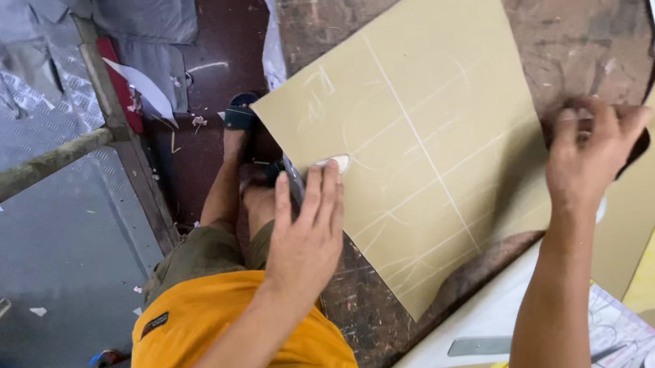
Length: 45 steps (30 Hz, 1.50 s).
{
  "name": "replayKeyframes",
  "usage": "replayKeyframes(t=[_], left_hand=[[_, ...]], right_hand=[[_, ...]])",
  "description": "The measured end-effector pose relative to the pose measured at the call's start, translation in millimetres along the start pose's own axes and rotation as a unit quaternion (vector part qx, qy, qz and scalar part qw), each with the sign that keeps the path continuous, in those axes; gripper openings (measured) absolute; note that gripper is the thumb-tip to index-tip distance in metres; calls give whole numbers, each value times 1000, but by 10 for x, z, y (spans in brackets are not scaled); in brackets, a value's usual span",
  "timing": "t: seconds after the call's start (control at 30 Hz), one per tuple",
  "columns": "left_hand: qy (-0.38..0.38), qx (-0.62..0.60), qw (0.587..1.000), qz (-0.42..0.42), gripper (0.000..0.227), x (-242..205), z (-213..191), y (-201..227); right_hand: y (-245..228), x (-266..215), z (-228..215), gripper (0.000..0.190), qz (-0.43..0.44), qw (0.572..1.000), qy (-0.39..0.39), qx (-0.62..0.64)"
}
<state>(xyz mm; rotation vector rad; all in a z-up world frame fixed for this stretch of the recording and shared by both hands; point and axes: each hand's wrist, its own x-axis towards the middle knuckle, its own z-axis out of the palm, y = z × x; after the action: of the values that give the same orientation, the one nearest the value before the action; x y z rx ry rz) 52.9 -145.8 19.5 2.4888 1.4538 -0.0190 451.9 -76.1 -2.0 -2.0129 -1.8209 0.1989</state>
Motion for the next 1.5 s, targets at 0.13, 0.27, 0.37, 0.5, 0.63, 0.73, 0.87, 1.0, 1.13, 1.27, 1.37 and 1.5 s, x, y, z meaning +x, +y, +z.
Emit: replayKeyframes(t=[0.13, 0.27, 0.37, 0.5, 0.63, 0.73, 0.87, 1.0, 1.13, 1.27, 1.37, 1.5], left_hand=[[16, 7, 1000, 6, 61, -61, 48, 6], [15, 2, 1000, 3, 59, -59, 102, 11], [24, 5, 1000, 2, 59, -107, 108, 25], [34, 22, 999, 5, 60, -53, 136, -6], [39, 23, 999, 3, 58, -126, 142, 37], [26, 20, 999, 7, 60, -97, 132, 22], [30, 27, 999, 6, 61, -89, 129, 19], [34, 35, 999, 3, 60, -117, 132, 31], [9, 46, 999, 12, 60, -86, 120, 34], [24, 41, 999, 19, 59, -67, 120, 49], [30, 47, 998, 24, 58, -41, 117, 50], [37, 44, 998, 22, 57, -43, 116, 51]], right_hand=[[149, -252, -24, 23, 40, 997, -38, -52], [192, -247, 67, 16, 39, 997, -46, -55], [205, -318, 62, 12, 25, 998, -35, -44], [175, -389, 35, 16, 135, 990, -44, 15], [142, -476, -13, 13, 15, 998, -35, -52], [108, -468, -32, 15, -10, 998, -17, -63], [99, -589, -97, 19, 103, 994, -35, 28], [217, -650, -78, 17, 69, 996, -63, -9], [400, -709, -72, 15, 65, 996, -47, -28], [519, -869, -97, 14, 86, 995, -37, -32], [504, -890, -155, 12, 91, 995, -30, -30], [207, -685, -251, 10, 25, 999, 35, -23]])
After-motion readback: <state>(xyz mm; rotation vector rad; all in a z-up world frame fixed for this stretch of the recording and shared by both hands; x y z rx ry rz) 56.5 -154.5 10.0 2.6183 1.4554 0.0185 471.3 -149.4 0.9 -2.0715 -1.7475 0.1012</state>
